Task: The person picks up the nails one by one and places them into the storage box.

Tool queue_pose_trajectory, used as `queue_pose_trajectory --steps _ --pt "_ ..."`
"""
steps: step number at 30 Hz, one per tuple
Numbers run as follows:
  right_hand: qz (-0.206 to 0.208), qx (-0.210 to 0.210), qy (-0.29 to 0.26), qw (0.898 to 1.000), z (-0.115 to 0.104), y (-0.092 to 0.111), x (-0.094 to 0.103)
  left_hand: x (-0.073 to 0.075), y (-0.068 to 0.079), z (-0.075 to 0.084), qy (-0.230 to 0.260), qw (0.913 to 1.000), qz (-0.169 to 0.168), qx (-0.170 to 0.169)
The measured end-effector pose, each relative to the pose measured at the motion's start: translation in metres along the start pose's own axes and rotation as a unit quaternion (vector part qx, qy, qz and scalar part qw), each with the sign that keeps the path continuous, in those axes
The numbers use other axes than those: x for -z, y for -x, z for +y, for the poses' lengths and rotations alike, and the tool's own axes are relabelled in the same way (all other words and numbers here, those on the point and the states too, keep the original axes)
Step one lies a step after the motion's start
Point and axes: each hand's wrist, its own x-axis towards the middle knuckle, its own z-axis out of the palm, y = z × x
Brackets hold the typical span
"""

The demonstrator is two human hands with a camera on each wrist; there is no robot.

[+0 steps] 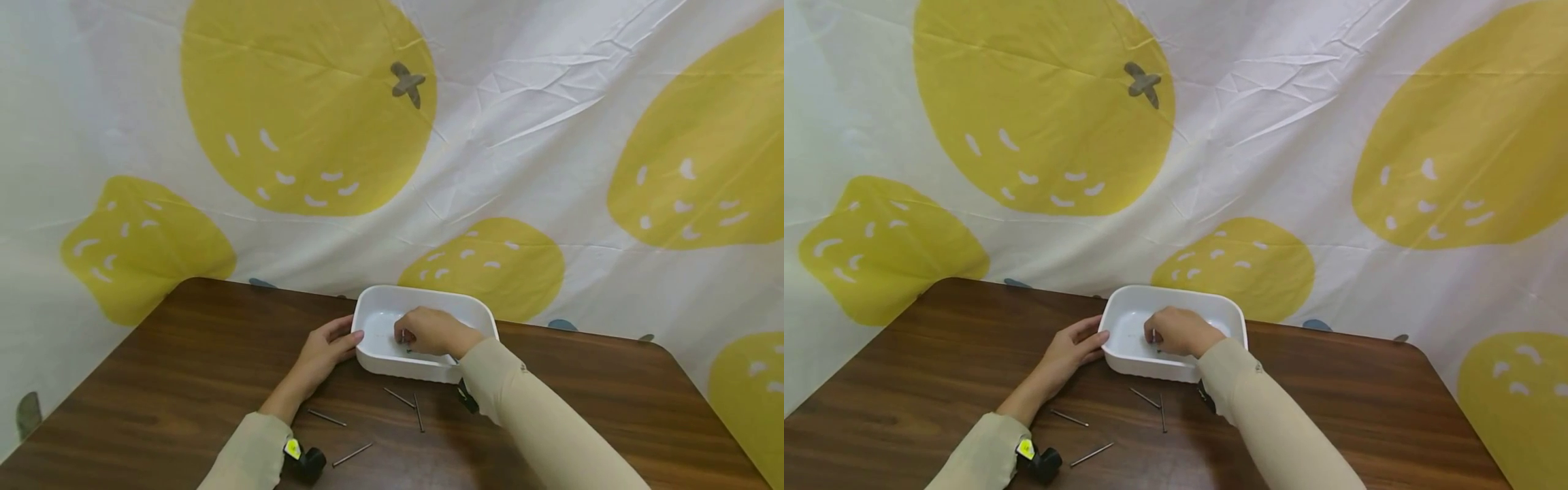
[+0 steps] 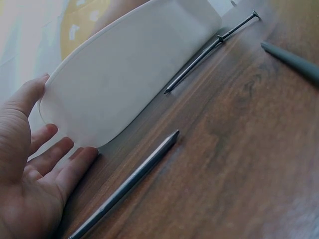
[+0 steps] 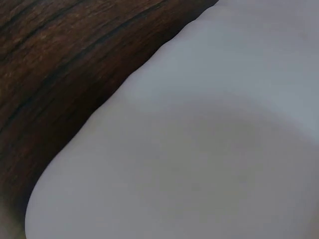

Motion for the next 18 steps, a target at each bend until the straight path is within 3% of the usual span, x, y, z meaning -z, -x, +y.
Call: queue_pose_trajectory --steps 11,18 --pt "0.000 -0.013 -0.002 1.000 -0.001 -0.002 -0.002 0.000 -0.001 0.000 0.002 1.0000 -0.006 0.001" --pt "0.001 -0.031 0.009 0.999 -0.006 0.003 0.008 0.000 0.000 0.001 0.006 1.0000 -0.007 0.002"
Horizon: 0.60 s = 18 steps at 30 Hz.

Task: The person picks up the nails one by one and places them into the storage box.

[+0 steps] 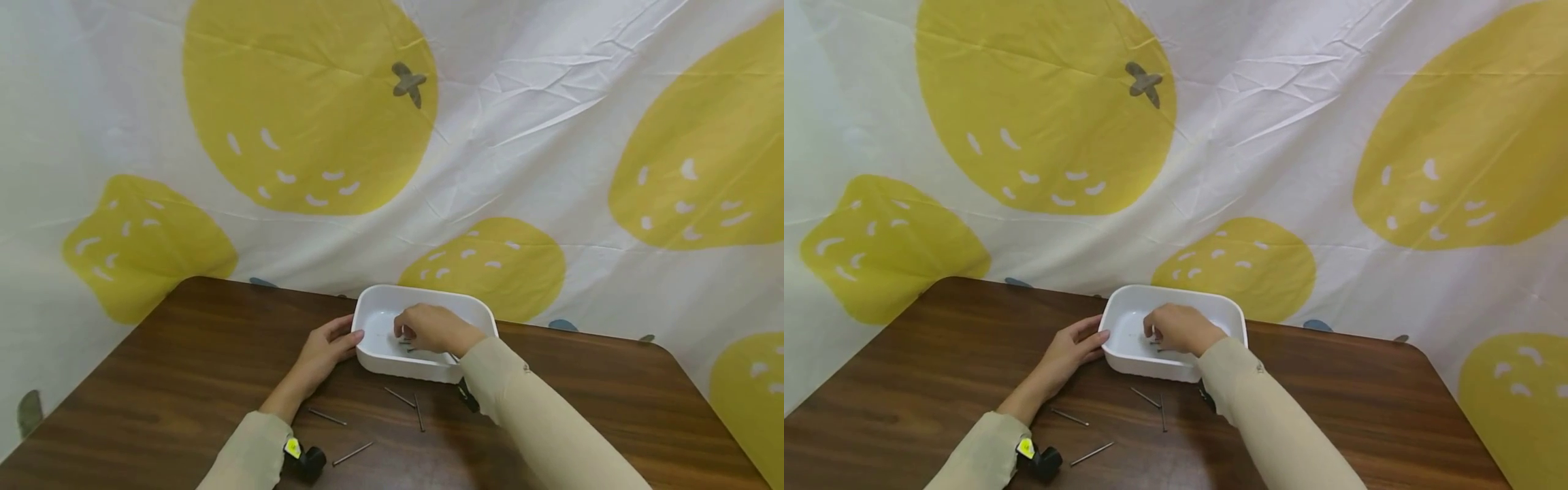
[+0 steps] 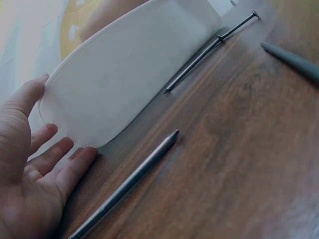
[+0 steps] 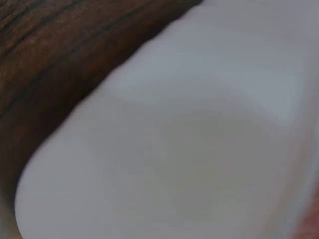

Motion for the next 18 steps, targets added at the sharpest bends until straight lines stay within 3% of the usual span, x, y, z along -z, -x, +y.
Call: queue_pose_trajectory --steps 11,18 --pt "0.049 0.027 0.038 0.998 -0.008 0.042 0.039 0.001 0.000 0.000 -0.011 0.9999 0.013 0.002" --pt "0.078 0.056 0.057 0.994 -0.017 0.076 0.041 0.006 0.002 -0.003 -0.012 0.9999 0.009 0.007"
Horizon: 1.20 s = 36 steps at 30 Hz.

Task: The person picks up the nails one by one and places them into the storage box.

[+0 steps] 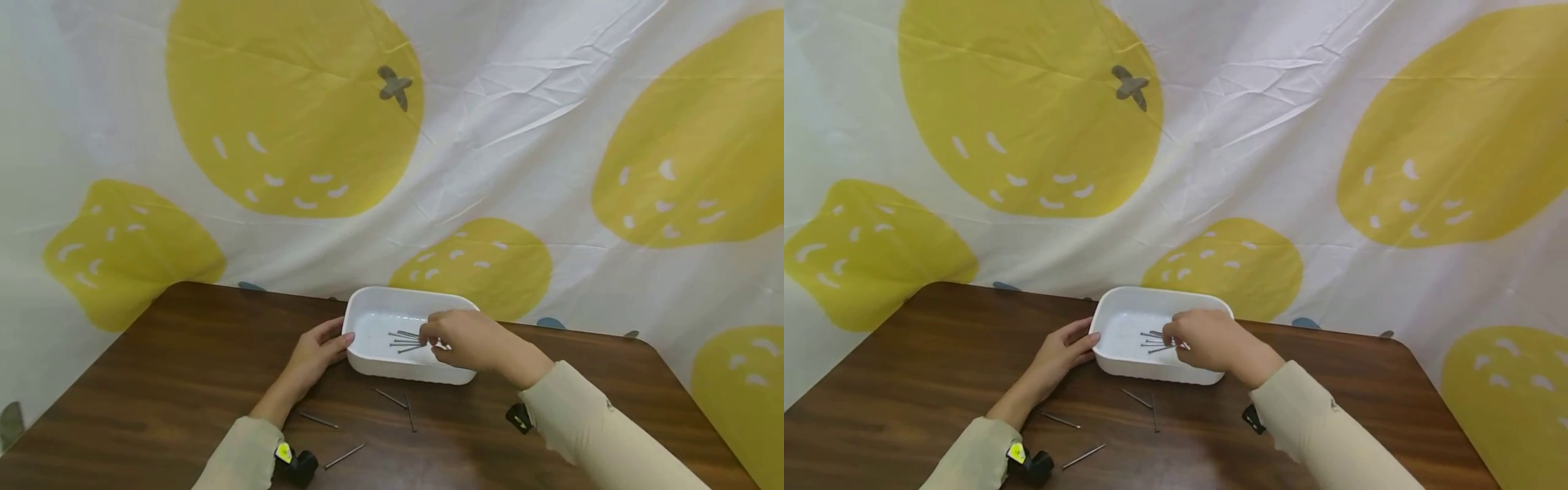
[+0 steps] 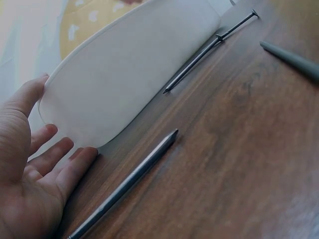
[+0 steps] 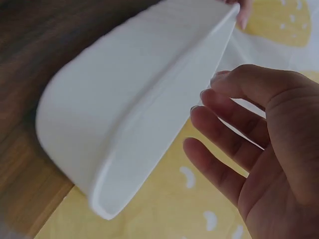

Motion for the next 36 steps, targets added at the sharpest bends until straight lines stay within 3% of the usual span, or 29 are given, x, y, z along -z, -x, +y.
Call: queue_pose_trajectory --steps 11,15,25,30,36 --pt "0.027 0.001 0.028 0.999 -0.030 0.043 -0.003 -0.001 0.000 0.000 -0.006 1.0000 -0.008 -0.002" --pt "0.044 -0.006 0.023 0.999 -0.041 0.047 -0.008 -0.001 0.001 0.000 -0.003 1.0000 -0.006 0.000" --pt "0.041 -0.031 -0.025 0.998 -0.061 0.047 -0.033 0.000 0.002 0.000 -0.004 1.0000 -0.005 0.001" --pt "0.056 -0.074 -0.028 0.995 -0.065 0.044 -0.048 -0.001 0.003 0.000 -0.009 1.0000 -0.001 0.002" --pt "0.044 -0.143 -0.046 0.988 -0.070 0.039 -0.062 0.001 0.003 0.002 -0.015 0.9999 -0.003 0.005"
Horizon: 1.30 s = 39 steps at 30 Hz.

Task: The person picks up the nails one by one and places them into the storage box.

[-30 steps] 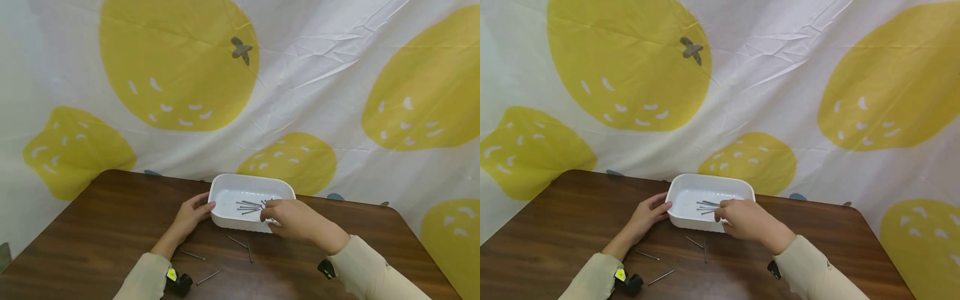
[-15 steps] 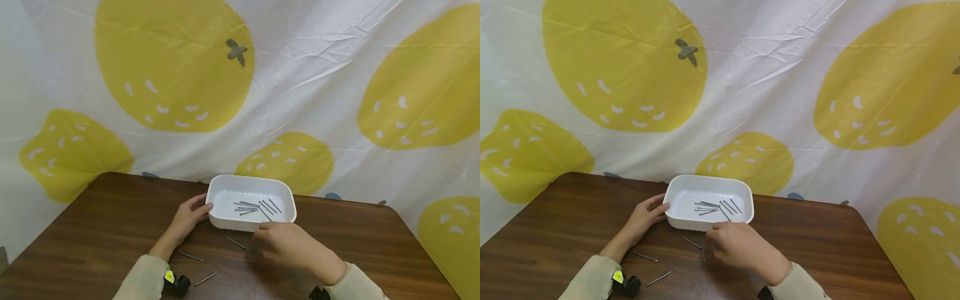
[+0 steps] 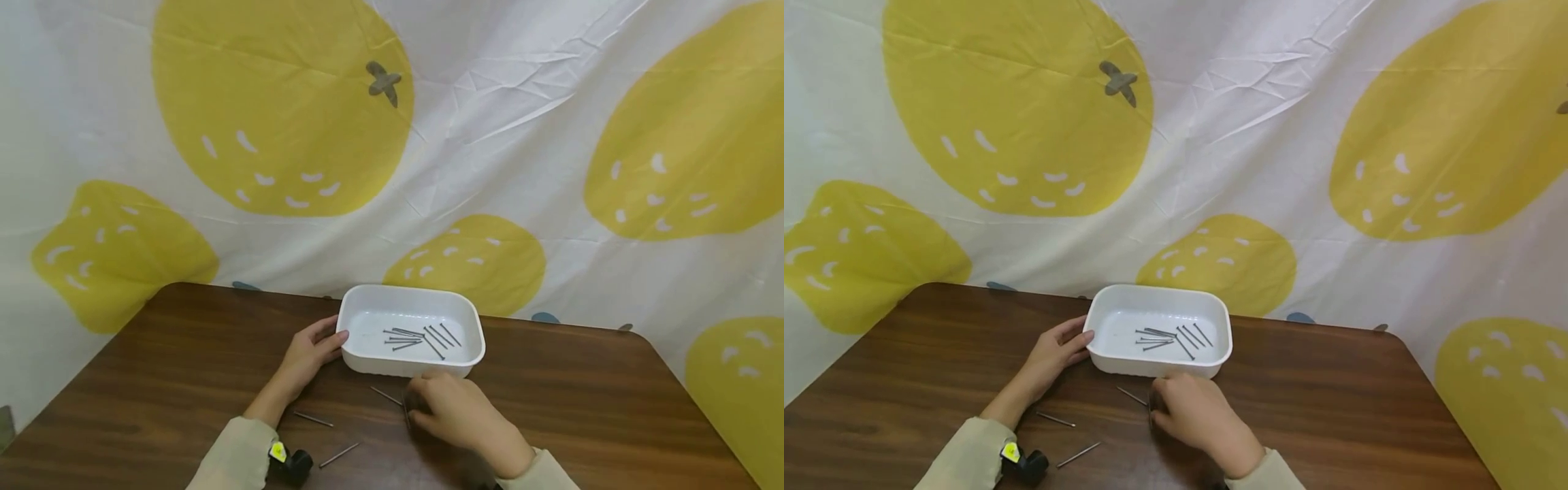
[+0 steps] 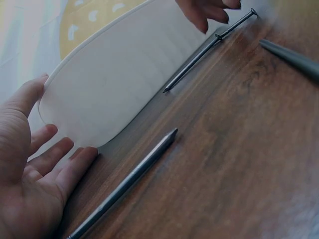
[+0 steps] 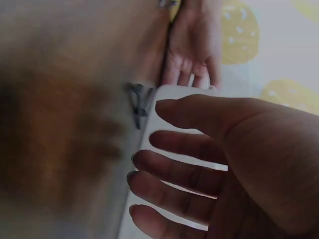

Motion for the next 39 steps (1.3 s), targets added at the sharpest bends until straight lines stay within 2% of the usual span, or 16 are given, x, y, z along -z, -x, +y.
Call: queue_pose_trajectory --steps 7,27,35,39 --pt "0.002 -0.036 0.003 0.999 -0.006 -0.001 -0.008 0.001 0.000 0.000 -0.011 0.9999 0.000 0.001" --pt "0.005 -0.045 0.040 0.998 -0.003 0.001 -0.011 0.000 -0.002 -0.001 -0.006 1.0000 -0.003 -0.002" --pt "-0.027 -0.050 0.038 0.998 -0.001 0.001 -0.010 0.000 -0.001 0.001 -0.006 1.0000 -0.001 -0.001" --pt "-0.028 -0.046 0.040 0.998 0.000 0.003 -0.009 -0.001 0.000 0.001 -0.002 1.0000 -0.001 0.001"
